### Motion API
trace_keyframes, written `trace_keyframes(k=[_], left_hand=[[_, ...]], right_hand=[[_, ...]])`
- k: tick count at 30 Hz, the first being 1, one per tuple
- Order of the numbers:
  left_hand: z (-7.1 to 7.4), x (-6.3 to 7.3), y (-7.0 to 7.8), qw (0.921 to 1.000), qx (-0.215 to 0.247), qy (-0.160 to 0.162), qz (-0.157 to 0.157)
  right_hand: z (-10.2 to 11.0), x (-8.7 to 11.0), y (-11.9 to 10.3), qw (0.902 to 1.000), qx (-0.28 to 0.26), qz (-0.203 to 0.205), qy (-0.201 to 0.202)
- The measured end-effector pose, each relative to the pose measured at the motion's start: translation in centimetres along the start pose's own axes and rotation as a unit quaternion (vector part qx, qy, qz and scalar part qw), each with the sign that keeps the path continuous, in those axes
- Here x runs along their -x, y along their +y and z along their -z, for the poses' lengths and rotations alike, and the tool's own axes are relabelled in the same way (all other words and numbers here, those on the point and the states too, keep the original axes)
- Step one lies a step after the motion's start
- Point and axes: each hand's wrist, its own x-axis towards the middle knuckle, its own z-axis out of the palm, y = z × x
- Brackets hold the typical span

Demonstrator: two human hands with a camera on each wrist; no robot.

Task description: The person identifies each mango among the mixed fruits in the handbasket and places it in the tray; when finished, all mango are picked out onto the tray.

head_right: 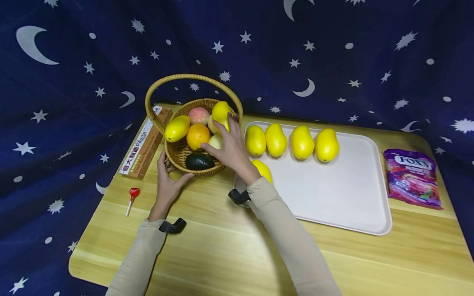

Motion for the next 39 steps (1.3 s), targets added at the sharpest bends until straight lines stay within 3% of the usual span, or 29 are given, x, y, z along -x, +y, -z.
trace_keyframes(k=[8,16,25,39], left_hand=[[0.2,-0.1,2.8,1.0,0.008,-0.006,0.0],[0.3,0.0,2.9,0.9999,0.008,0.003,-0.006],[0.1,-0.1,2.9,0.9999,0.007,0.001,-0.011],[0.2,0.0,2.9,1.0,0.006,-0.003,-0.005]], right_hand=[[-0.2,-0.5,0.8,0.9994,-0.025,0.016,0.018],[-0.4,-0.5,1.6,0.9985,-0.006,0.053,0.003],[-0.4,0.3,1.3,0.9982,0.029,0.052,-0.003],[-0.9,-1.0,1.2,0.9953,-0.04,0.087,0.01]])
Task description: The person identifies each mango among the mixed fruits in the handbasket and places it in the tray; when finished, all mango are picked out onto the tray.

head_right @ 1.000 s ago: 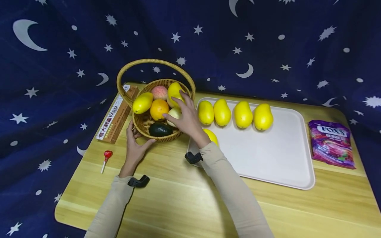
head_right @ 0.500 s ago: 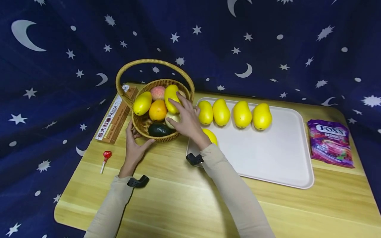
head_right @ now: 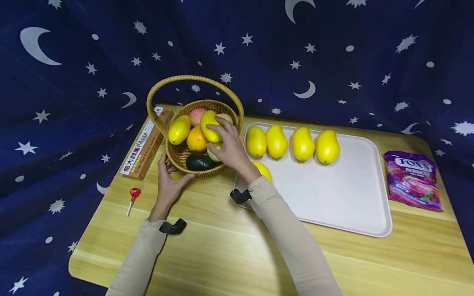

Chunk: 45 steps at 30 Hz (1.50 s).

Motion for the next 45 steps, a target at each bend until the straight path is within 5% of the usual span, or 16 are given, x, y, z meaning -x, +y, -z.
trace_keyframes(k=[10,17,45], left_hand=[[-0.1,-0.1,-0.1,1.0,0.0,0.001,-0.007],[-0.2,0.0,-3.6,1.0,-0.002,0.008,0.0],[-0.2,0.2,-3.7,0.9999,-0.004,0.012,0.001]], right_hand=[[0.1,-0.4,0.3,0.9994,-0.023,0.011,0.024],[0.3,0.0,0.1,0.9989,-0.028,0.014,0.033],[3.2,6.1,-1.2,0.9945,-0.039,0.044,0.086]])
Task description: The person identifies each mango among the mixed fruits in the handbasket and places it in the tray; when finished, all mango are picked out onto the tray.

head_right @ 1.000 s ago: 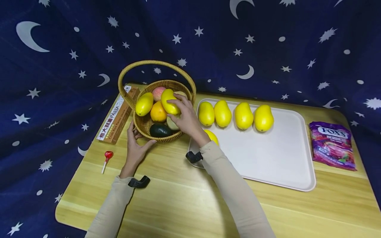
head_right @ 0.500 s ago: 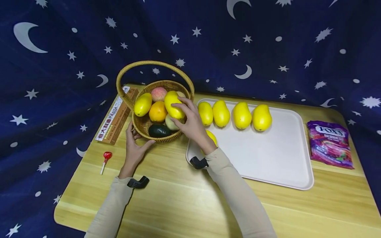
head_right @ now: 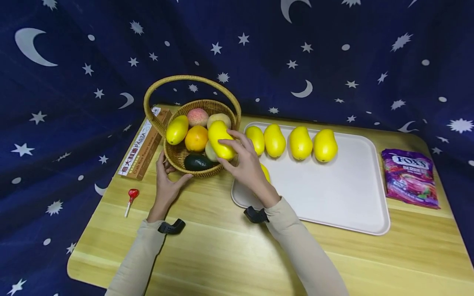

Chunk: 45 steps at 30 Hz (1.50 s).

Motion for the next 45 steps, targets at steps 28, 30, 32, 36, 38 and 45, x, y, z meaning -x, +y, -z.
trace_keyframes(k=[28,30,32,36,38,45], left_hand=[[0.1,0.0,3.8,1.0,0.001,-0.003,0.006],[0.1,0.0,3.8,1.0,0.002,-0.004,0.005],[0.1,-0.1,3.8,1.0,0.005,-0.004,0.006],[0.1,-0.1,3.7,0.9999,0.009,-0.006,0.007],[0.0,-0.2,3.7,0.9999,0.008,-0.006,0.007],[0.1,-0.1,3.6,0.9999,0.007,-0.005,0.009]], right_hand=[[6.0,8.6,1.9,0.9959,0.049,-0.027,0.071],[6.5,8.9,1.0,0.9951,0.055,-0.033,0.076],[7.0,9.1,0.3,0.9937,0.065,-0.034,0.085],[8.0,10.4,1.2,0.99,0.081,-0.057,0.101],[8.3,11.5,2.8,0.9882,0.084,-0.07,0.107],[8.8,13.8,5.4,0.9849,0.107,-0.102,0.089]])
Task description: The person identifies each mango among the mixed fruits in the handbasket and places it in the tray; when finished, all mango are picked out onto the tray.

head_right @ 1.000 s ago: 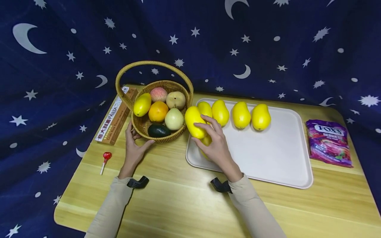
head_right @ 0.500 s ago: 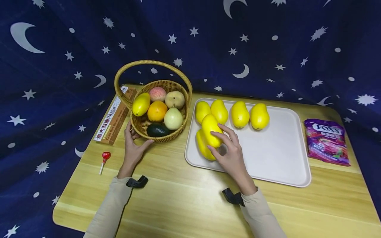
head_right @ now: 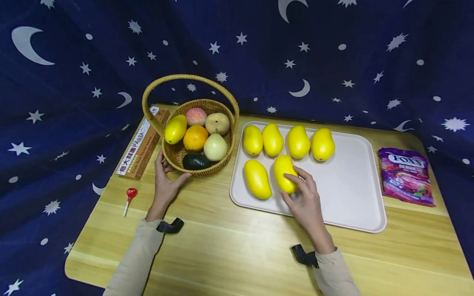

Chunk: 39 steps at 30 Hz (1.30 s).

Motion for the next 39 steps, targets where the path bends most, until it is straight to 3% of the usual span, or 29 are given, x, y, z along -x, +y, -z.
trace_keyframes(k=[25,39], left_hand=[[0.02,0.08,0.4,1.0,-0.003,0.001,0.008],[0.02,0.03,0.52,0.9999,0.0,-0.001,0.01]], right_hand=[[-0.28,0.26,0.44,0.9977,0.049,0.029,-0.038],[-0.4,0.27,0.24,0.9976,0.053,0.015,-0.042]])
